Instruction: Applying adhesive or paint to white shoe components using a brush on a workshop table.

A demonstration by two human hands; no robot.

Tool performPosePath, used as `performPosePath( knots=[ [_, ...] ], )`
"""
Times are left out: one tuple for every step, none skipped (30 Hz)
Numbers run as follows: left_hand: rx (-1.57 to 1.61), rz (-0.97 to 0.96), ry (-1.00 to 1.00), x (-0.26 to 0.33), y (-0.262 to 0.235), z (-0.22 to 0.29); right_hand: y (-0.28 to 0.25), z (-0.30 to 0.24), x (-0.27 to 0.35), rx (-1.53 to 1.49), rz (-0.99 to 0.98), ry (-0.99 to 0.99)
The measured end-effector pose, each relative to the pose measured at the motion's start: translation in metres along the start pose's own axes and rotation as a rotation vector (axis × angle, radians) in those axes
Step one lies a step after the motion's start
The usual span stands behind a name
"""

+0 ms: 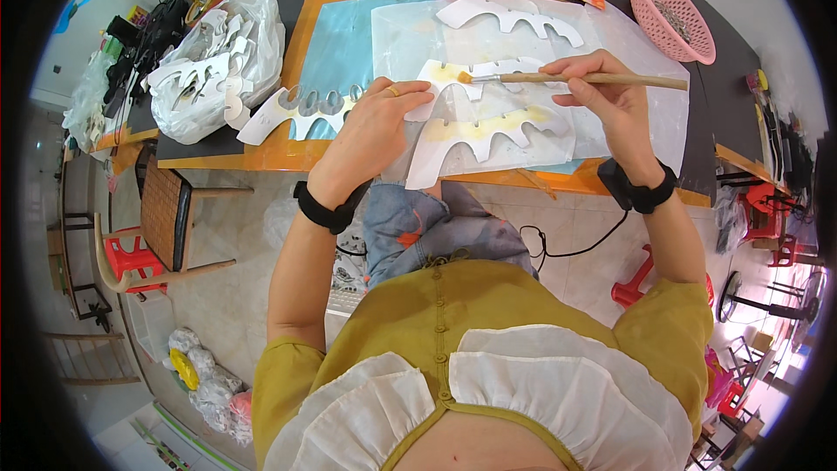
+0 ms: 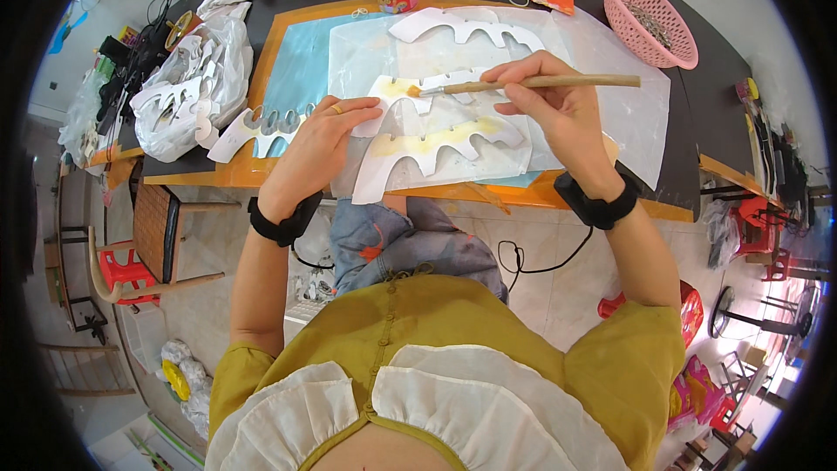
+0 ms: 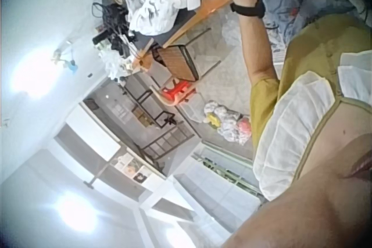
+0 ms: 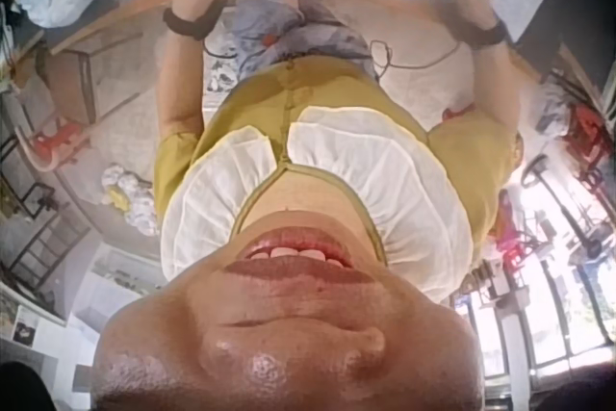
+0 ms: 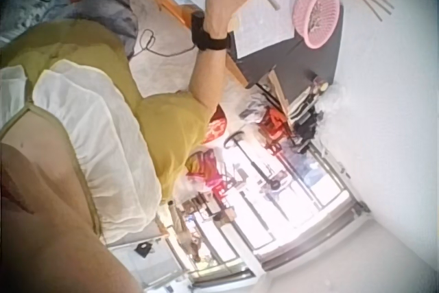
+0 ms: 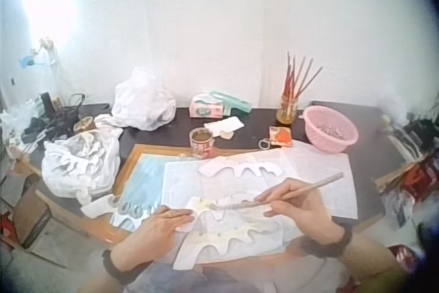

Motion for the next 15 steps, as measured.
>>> performPosePath(
  knots=[
    [-0.002, -0.003, -0.001, -0.001, 0.000, 0.001, -0.002, -0.001, 0.002, 0.027, -0.012, 0.009],
    [-0.001, -0.004, 0.000, -0.001, 0.001, 0.001, -0.003, -0.002, 0.002, 0.028, -0.011, 0.009],
    [-0.005, -0.006, -0.004, 0.000, 0.001, 0.000, -0.004, -0.002, 0.002, 0.028, -0.004, 0.009],
    [-0.009, -0.010, -0.009, 0.000, 0.001, -0.001, -0.006, -0.002, 0.002, 0.027, 0.004, 0.009],
    [-0.007, -0.011, -0.007, 0.000, 0.001, -0.001, -0.005, 0.000, 0.002, 0.028, 0.007, 0.011],
    [-0.003, -0.013, -0.010, 0.000, 0.001, -0.001, -0.003, 0.001, 0.000, 0.005, 0.021, -0.023],
    [0.000, -0.014, -0.012, -0.001, 0.001, -0.001, -0.001, 0.001, -0.001, -0.018, 0.035, -0.058],
    [0.000, -0.015, -0.010, -0.001, 0.001, 0.000, 0.001, 0.002, -0.002, -0.018, 0.037, -0.058],
    [0.001, -0.015, -0.007, -0.001, 0.001, 0.001, 0.003, 0.002, -0.001, -0.018, 0.033, -0.070],
    [0.001, -0.013, -0.007, -0.001, 0.001, 0.001, 0.005, 0.002, -0.002, -0.020, 0.025, -0.082],
    [0.000, -0.013, -0.008, -0.001, 0.001, 0.001, 0.005, 0.001, -0.001, -0.020, 0.024, -0.082],
    [0.000, -0.011, -0.002, -0.001, 0.001, 0.000, 0.004, 0.000, 0.002, 0.016, 0.012, -0.069],
    [0.000, -0.009, 0.002, -0.001, 0.000, 0.001, 0.004, -0.001, 0.005, 0.051, -0.001, -0.055],
    [0.000, -0.008, 0.001, -0.001, 0.000, 0.001, 0.002, -0.002, 0.006, 0.051, -0.002, -0.055],
    [0.000, -0.011, -0.005, -0.001, 0.000, 0.000, -0.001, -0.003, 0.008, 0.042, -0.003, -0.053]
  ],
)
Point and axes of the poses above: each hand's wrist, its own x-axis away from the middle knuckle, its own y-axis out of the palm, z = x × y, the point moved 7 cm from there along -x, towards the middle knuckle, and after that the axes turned 2 degrees about y, right-handed, at the moved point
